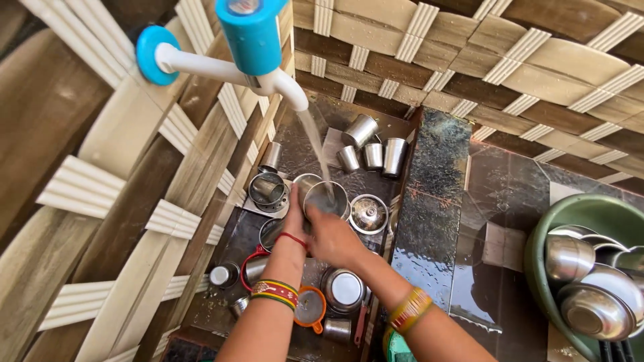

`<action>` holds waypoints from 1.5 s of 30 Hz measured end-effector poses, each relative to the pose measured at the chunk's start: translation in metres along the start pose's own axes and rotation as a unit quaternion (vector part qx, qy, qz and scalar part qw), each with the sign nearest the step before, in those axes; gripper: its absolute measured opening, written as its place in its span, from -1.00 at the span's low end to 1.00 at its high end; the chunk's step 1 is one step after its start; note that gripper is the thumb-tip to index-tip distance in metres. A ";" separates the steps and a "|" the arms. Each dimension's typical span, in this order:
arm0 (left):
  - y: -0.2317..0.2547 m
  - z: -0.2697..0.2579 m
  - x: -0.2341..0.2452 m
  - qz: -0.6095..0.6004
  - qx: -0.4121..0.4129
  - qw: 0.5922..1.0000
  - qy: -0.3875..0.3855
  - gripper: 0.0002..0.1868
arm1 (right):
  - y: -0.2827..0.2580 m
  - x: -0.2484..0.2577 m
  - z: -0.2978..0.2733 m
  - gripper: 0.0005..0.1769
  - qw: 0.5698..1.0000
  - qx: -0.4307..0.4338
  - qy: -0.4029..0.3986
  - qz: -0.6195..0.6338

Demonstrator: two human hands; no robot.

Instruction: Wash stainless steel cups and bowls under a faucet and place them in a green tub.

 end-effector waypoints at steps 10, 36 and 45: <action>0.019 0.010 -0.006 -0.092 -0.125 0.976 -0.153 -0.58 | 0.051 -0.021 0.058 -0.53 0.971 -0.234 -0.005 0.038; 0.002 0.019 0.030 -0.020 -0.047 0.996 -0.070 -0.58 | -0.025 0.045 -0.006 -0.62 0.967 0.055 -0.174 -0.178; 0.006 0.003 0.057 0.045 -0.094 0.994 -0.012 -0.61 | -0.004 0.054 -0.010 -0.75 0.993 0.074 -0.008 -0.092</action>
Point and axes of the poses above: each hand's wrist, its own z-axis towards the middle knuckle, its own x-axis out of the back of the hand, y = z × x, the point moved 7 cm from there along z, towards the middle knuckle, and after that the axes turned 8 degrees about -x, right-handed, at the moved point
